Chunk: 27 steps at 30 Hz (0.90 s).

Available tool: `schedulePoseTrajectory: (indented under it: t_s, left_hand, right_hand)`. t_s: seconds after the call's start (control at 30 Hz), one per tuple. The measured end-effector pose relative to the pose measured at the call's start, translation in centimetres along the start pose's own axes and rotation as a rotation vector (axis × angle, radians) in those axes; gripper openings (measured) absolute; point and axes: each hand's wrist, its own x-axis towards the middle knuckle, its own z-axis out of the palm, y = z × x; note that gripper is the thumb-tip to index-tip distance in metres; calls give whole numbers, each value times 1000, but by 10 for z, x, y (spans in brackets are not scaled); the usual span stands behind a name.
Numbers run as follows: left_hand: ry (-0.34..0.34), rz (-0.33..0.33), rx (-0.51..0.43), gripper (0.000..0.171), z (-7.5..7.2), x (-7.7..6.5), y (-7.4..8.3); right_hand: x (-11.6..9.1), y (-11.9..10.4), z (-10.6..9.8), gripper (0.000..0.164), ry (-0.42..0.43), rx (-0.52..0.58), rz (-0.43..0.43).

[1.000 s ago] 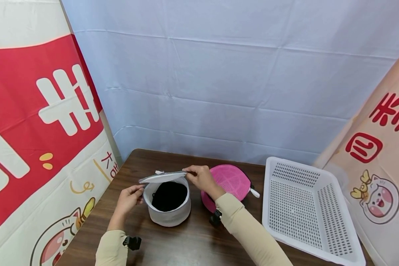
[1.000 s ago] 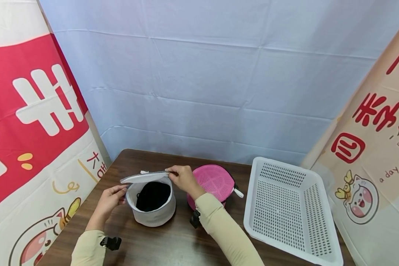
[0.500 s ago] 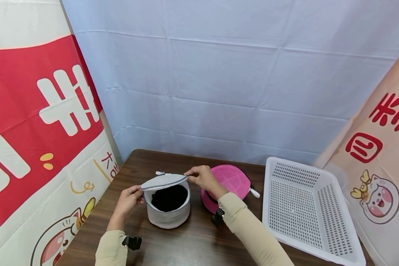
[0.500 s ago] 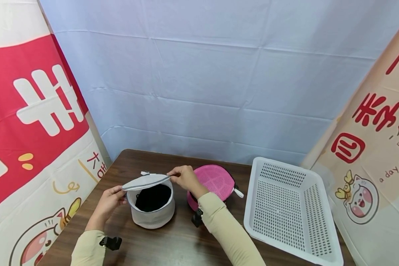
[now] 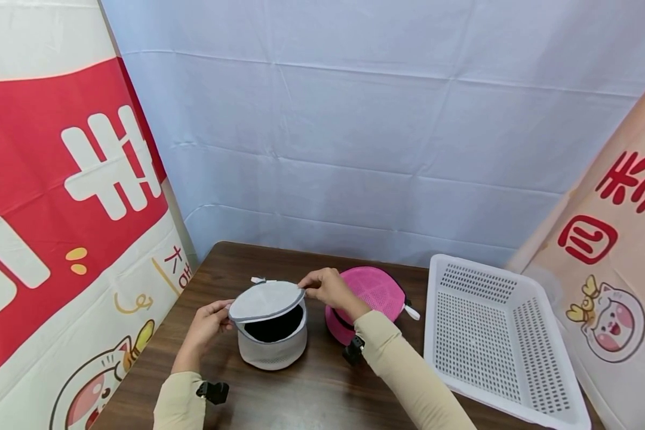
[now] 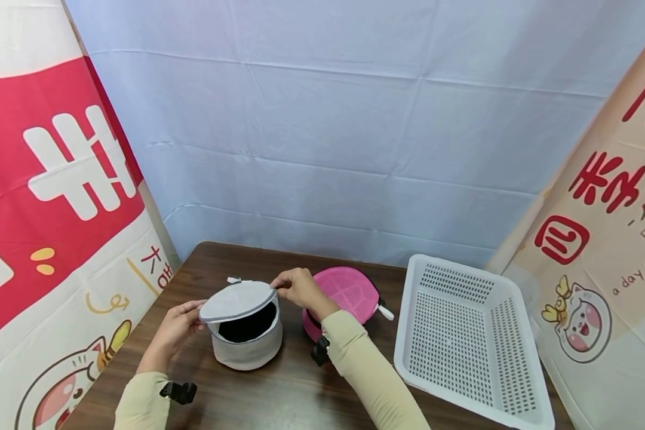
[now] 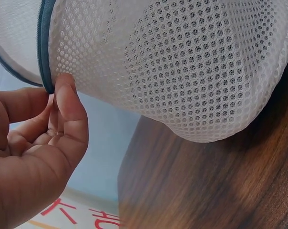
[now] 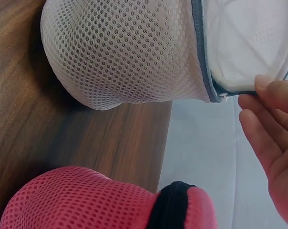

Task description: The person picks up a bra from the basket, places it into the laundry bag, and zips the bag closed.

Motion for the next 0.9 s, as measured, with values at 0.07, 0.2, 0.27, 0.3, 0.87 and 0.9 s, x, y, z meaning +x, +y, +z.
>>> schedulePoseTrajectory:
  t_s: [0.07, 0.2, 0.27, 0.3, 0.87, 0.9]
  left_hand:
    - [-4, -7, -11, 31, 0, 0, 0]
    - [-1, -11, -34, 33, 0, 0, -1]
    - [8, -15, -46, 33, 0, -1, -1]
    - [12, -16, -52, 34, 0, -1, -1]
    - [47, -3, 20, 32, 1, -4, 1]
    - [52, -3, 25, 32, 1, -4, 1]
  right_hand:
    - [-1, 0, 0, 17, -18, -4, -6]
    - [-2, -1, 0, 19, -46, -14, -31]
    - [-3, -1, 0, 19, -51, -20, -41]
    - [-3, -1, 0, 20, -52, -28, -44]
    - [-6, 0, 2, 15, -127, -81, 1]
    - [-6, 0, 1, 15, -132, -78, 3]
